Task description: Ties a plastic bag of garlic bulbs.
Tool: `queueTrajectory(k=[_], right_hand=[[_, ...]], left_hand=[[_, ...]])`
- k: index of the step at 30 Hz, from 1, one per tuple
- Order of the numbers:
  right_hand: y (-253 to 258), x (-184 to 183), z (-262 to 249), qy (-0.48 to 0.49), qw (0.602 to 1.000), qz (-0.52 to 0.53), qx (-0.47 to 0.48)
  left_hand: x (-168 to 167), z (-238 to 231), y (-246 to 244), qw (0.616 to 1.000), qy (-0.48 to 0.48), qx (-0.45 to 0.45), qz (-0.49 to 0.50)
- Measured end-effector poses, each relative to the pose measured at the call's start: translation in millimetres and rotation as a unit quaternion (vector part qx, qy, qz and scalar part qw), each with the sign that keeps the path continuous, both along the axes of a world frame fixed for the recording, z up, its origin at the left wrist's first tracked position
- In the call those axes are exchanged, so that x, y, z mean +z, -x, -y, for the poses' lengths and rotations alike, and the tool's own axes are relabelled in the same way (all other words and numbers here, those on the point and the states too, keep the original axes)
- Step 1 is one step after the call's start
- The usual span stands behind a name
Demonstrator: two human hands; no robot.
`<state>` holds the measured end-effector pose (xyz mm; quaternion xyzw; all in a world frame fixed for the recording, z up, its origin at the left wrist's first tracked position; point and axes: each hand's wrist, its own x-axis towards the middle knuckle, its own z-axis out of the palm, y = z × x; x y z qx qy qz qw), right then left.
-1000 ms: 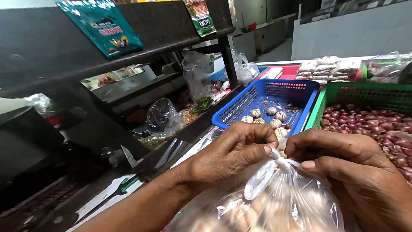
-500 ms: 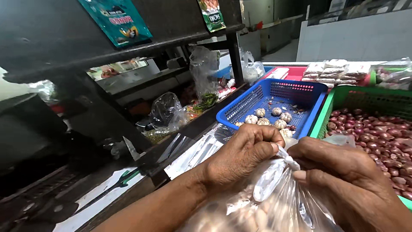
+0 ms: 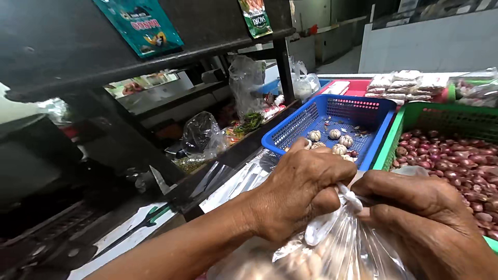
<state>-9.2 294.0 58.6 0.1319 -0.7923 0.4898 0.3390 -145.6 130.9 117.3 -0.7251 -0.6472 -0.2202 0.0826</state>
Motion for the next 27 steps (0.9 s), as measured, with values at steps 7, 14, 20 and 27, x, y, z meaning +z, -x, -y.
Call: queueTrajectory(k=[7, 14, 20, 27], right_hand=[[2, 0, 2, 0.018, 1.000, 0.000, 0.002], [0, -1, 2, 0.075, 0.997, 0.034, 0.004], [0, -1, 1, 0.083, 0.995, 0.049, 0.019], [-1, 3, -1, -0.027, 0.998, 0.055, -0.007]], left_hand=[[-21, 0, 1, 0.963, -0.053, -0.018, 0.263], [-22, -3, 5, 0.932, -0.001, -0.028, 0.362], [-14, -6, 2, 0.917, 0.040, -0.014, 0.396], [-13, -8, 4, 0.909, 0.038, -0.004, 0.416]])
